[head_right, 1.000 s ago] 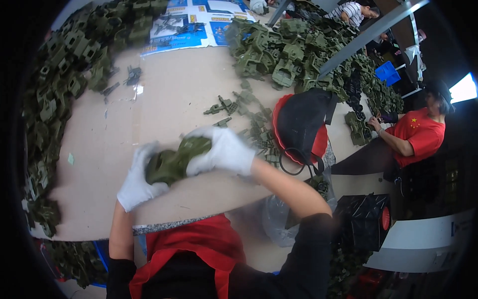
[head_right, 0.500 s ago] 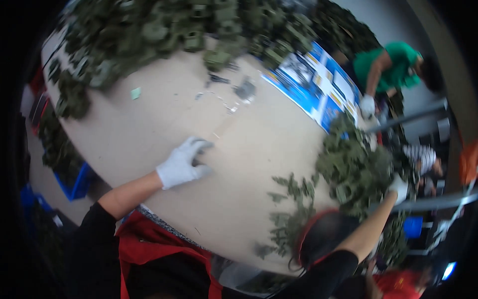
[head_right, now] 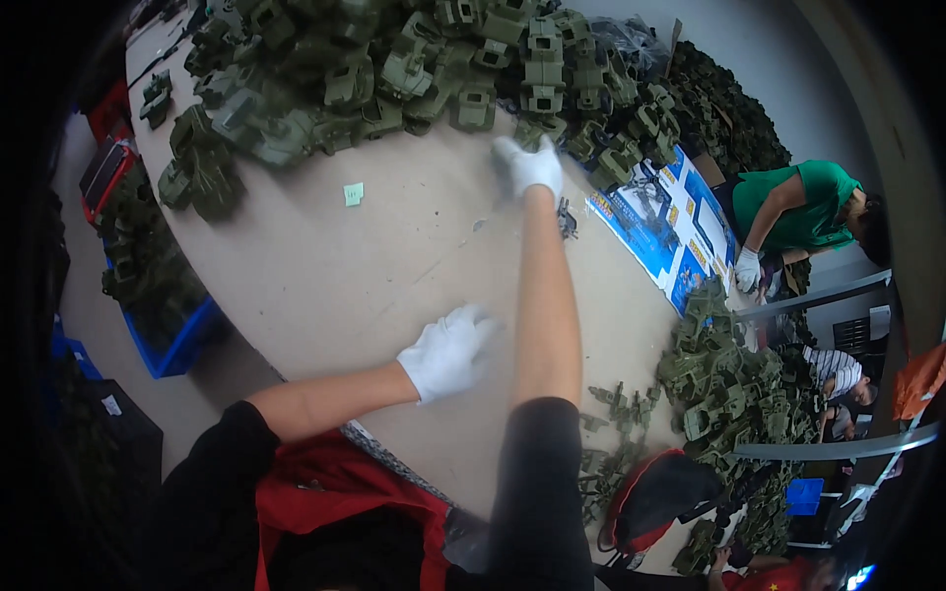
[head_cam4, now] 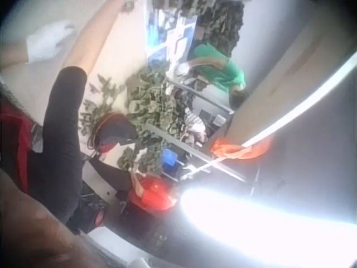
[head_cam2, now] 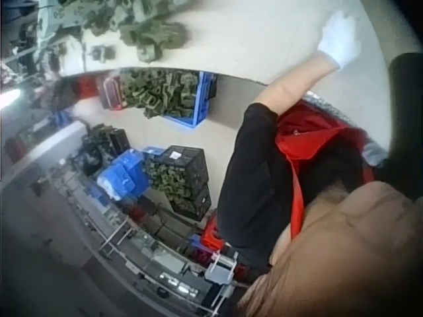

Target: The person assembles green plastic toy tank components by hand at a workbench, then inspects the assembled parts.

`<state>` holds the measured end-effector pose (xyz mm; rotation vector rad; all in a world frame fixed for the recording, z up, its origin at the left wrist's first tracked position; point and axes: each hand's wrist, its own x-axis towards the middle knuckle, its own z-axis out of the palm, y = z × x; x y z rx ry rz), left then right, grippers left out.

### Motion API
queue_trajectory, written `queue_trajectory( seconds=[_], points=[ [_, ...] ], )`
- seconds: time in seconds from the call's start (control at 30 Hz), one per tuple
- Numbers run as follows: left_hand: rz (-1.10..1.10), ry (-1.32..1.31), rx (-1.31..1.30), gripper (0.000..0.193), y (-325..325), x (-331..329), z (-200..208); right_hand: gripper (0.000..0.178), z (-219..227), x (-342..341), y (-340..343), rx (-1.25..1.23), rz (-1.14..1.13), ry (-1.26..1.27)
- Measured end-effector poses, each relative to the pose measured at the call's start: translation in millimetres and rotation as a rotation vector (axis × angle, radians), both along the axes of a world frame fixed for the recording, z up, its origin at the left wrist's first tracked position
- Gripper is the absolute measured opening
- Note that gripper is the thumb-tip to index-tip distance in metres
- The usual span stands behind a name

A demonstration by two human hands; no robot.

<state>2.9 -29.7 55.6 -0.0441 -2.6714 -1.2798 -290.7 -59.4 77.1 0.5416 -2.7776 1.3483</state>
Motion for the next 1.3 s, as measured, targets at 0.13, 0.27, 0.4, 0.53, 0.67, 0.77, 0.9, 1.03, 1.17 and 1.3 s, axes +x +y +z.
queue_trajectory(
  seconds=[0.13,0.27,0.4,0.53,0.67,0.77,0.9,1.03,1.17,1.3],
  points=[
    [0.035,-0.058,0.079,0.041,-8.7,1.4,-5.4,0.087,-3.0,43.6,-22.3,0.147,-0.054,-0.014],
    [0.172,0.108,0.090,0.041,-10.0,7.2,-2.0,0.083,27.7,63.5,51.2,0.064,0.111,-0.189],
    [0.414,0.541,0.187,0.042,-36.1,-3.8,9.6,0.072,72.0,111.0,157.2,0.035,0.268,-0.260],
    [0.351,0.382,0.329,0.052,-58.1,-4.4,25.1,0.053,110.9,180.1,203.9,-0.064,0.376,-0.437],
    [-0.587,-0.251,0.756,0.091,-54.7,-5.0,23.8,0.045,116.0,205.7,228.2,-0.033,0.480,-0.281],
    [-0.817,-0.350,0.850,0.095,-32.8,7.8,37.2,0.042,97.8,217.0,222.9,-0.025,0.509,-0.300],
    [-0.471,-0.304,1.190,0.079,-13.5,0.9,17.8,0.055,70.4,231.5,222.3,-0.376,0.004,-0.227],
    [-0.287,-0.188,1.280,0.084,-7.7,1.5,9.3,0.080,42.7,310.4,177.4,-0.205,0.085,-0.273],
    [-0.416,-0.233,1.056,0.095,-6.0,-5.1,1.6,0.073,27.4,304.3,186.4,-0.375,0.002,-0.407],
    [-0.532,-0.411,1.201,0.095,-29.4,-7.2,1.1,0.066,32.9,297.9,221.8,-0.643,0.091,-0.715]
  ],
)
